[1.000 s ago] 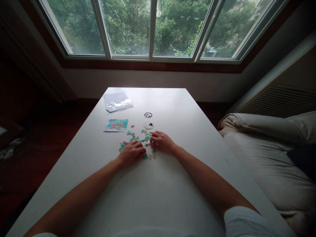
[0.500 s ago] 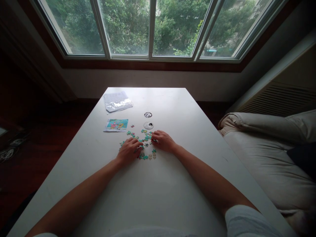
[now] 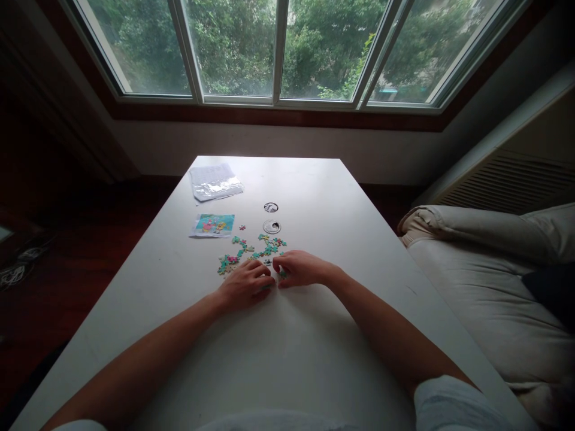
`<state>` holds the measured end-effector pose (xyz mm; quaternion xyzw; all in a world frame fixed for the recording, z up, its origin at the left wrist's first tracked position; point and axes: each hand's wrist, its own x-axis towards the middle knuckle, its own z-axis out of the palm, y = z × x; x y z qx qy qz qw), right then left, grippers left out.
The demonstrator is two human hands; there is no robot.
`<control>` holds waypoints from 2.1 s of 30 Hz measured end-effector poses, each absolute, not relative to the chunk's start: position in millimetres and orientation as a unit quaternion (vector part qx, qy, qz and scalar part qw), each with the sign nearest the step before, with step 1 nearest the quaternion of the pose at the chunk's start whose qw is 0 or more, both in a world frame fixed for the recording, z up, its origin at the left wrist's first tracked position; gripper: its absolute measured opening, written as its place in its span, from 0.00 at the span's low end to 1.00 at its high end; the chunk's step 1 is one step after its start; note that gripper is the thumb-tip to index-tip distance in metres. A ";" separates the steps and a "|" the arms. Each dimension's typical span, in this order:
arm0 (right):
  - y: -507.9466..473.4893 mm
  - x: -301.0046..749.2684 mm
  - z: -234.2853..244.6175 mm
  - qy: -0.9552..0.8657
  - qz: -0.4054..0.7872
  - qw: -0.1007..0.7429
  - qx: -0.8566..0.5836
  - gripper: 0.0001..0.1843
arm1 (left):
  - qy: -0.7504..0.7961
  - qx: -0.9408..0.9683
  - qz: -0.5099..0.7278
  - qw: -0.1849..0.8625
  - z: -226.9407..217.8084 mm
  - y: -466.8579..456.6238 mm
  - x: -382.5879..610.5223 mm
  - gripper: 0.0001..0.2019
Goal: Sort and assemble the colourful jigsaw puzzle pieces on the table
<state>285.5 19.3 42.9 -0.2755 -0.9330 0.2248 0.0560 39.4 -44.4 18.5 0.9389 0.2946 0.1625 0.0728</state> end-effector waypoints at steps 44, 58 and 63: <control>61.5 300.1 -13.5 -0.798 0.097 0.282 -0.523 0.05 | 0.392 0.900 0.163 0.098 15.4 -48.1 44.0 0.13; 61.0 299.6 -13.0 -0.805 0.102 0.276 -0.516 0.04 | 0.412 0.883 0.185 0.130 17.4 -54.3 51.2 0.05; 61.2 299.2 -12.3 -0.806 0.104 0.273 -0.514 0.04 | 0.376 0.899 0.186 0.124 13.1 -51.8 49.9 0.07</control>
